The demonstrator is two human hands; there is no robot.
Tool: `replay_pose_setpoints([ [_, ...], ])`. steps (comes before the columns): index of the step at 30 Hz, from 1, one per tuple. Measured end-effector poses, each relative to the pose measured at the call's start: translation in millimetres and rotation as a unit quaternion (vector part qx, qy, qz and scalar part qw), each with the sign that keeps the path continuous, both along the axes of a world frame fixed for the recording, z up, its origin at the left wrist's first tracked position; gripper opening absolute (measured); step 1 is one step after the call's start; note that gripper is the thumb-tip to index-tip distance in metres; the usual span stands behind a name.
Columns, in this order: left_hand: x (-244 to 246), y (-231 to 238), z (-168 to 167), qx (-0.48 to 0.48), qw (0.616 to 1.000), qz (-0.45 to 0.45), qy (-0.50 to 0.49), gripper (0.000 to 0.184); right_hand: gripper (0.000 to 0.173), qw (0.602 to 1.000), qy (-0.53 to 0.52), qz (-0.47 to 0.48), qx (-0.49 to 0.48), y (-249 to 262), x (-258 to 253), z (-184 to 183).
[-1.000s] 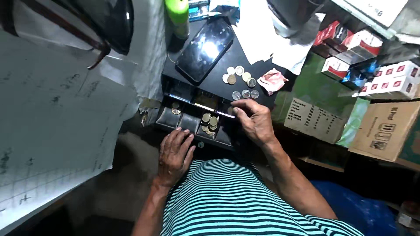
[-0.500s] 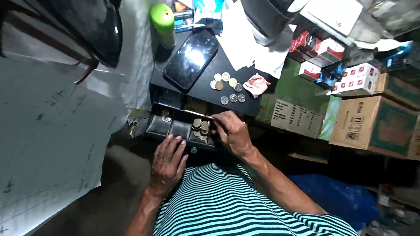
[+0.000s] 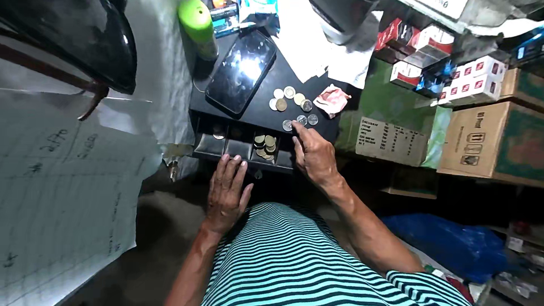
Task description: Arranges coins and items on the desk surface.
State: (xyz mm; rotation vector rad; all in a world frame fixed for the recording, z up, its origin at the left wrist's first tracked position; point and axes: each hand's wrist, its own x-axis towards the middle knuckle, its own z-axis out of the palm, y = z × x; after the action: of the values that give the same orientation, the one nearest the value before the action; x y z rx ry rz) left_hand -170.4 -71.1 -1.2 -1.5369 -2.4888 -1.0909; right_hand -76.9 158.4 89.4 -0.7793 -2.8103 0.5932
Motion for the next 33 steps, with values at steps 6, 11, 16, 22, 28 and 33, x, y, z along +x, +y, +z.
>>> replay_pose_setpoints([
  [6, -2.7, 1.6, -0.5, 0.004, 1.000, 0.000, -0.008, 0.052, 0.042, 1.000, -0.003, 0.011, 0.007, -4.5, -4.5, -5.1],
  [11, -5.3, 4.7, -0.6, 0.003, 1.000, 0.001, -0.007, 0.051, 0.044, 0.997, -0.003, 0.076, -0.007, -29.0, -1.5, -13.8],
  [16, -5.0, 5.3, -1.7, 0.002, 1.000, 0.001, -0.006, 0.051, 0.045, 0.992, -0.095, 0.080, 0.006, -27.2, -11.2, -12.2],
  [22, -6.0, 5.2, -2.1, 0.001, 1.000, 0.000, -0.009, 0.050, 0.035, 0.996, -0.045, 0.073, 0.008, -11.6, -25.4, 12.0],
  [28, -6.7, 4.3, -1.5, -0.001, 1.000, -0.002, -0.009, 0.050, 0.046, 0.992, -0.113, 0.012, 0.047, 8.8, -46.2, 11.7],
  [33, -6.1, 6.4, -2.5, 0.005, 1.000, 0.000, -0.002, 0.050, 0.047, 0.995, -0.081, 0.029, 0.040, 5.2, -32.7, 3.7],
])
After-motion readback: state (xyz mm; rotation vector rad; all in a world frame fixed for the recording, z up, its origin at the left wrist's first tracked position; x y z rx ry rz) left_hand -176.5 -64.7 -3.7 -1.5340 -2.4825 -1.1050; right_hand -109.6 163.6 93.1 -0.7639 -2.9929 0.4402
